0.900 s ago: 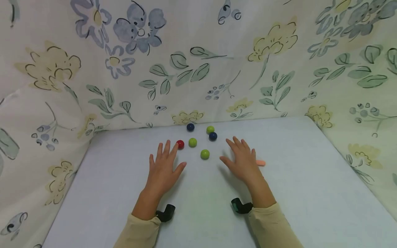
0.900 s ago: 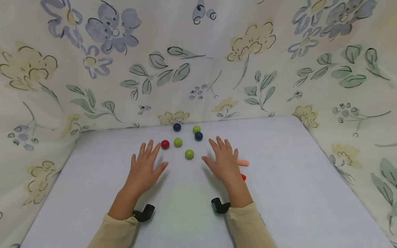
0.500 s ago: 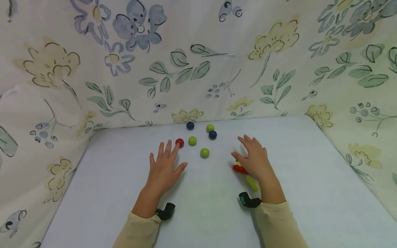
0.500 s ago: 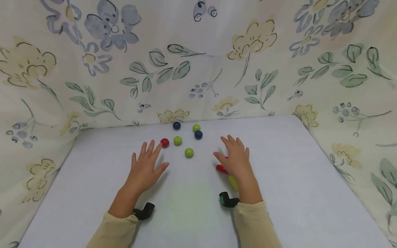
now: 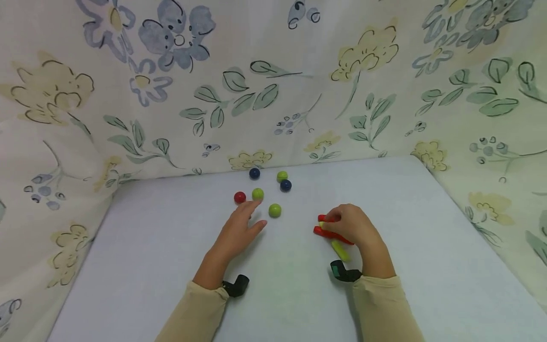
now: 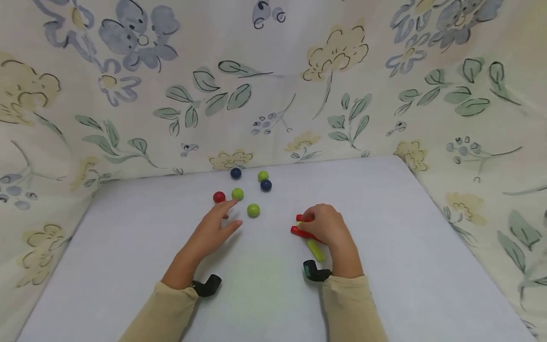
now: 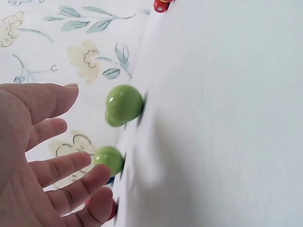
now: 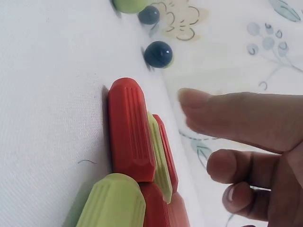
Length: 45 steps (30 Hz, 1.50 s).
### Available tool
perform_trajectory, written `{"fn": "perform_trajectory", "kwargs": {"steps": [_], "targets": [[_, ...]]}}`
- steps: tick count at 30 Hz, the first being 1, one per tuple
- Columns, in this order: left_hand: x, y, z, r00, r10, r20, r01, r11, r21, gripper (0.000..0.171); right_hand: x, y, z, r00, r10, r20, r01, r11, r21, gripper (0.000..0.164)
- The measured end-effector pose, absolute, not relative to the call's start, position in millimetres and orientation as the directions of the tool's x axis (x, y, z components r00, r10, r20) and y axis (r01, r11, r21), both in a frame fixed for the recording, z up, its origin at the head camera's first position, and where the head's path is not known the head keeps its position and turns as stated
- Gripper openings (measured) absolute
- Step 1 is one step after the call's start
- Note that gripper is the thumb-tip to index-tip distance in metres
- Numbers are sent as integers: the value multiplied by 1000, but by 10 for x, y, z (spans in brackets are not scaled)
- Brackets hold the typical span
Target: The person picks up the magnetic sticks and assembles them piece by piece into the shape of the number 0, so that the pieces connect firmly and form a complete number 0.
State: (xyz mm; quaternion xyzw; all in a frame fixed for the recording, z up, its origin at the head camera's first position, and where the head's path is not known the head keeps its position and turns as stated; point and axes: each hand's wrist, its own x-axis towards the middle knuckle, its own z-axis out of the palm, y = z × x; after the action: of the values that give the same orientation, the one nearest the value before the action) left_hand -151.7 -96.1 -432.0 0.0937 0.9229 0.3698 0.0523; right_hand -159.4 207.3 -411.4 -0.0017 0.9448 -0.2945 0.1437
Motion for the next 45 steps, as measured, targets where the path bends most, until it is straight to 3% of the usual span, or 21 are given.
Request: {"fn": "perform_trajectory", "kwargs": {"steps": [8,14,24,31,34,40,45], "targets": [[-1609,-784,-4347,-968,230,-102,89,692,716,63,-1563,1878,-4177,-948,-125,-291,54,843,-535,11],[-1619,-745,-4400,-958,244,-153,66,703,708,58,-1531,1733,-4205,-956,-128,-263,23,864,-503,7],[-1579,-812,-4419,-962,246,-119,87,690,718,34,-1558,1616,-4199,-968,-137,-209,-28,890,-454,5],[-1446,-942,-4518,-954,291,-74,144,659,738,40,-1560,1454,-4228,-961,-161,-224,-35,875,-482,6],[-1374,-1020,-4608,-960,275,-51,135,614,778,36,-1541,1340,-4270,-956,-192,-220,-65,874,-482,7],[-1303,-1150,-4760,-972,202,-120,-38,370,928,42,-1485,1161,-4374,-949,-279,-146,-167,840,-516,9],[-1307,-1201,-4793,-973,208,-101,-39,284,958,42,-1450,1130,-4431,-945,-310,-107,-204,811,-548,14]]}}
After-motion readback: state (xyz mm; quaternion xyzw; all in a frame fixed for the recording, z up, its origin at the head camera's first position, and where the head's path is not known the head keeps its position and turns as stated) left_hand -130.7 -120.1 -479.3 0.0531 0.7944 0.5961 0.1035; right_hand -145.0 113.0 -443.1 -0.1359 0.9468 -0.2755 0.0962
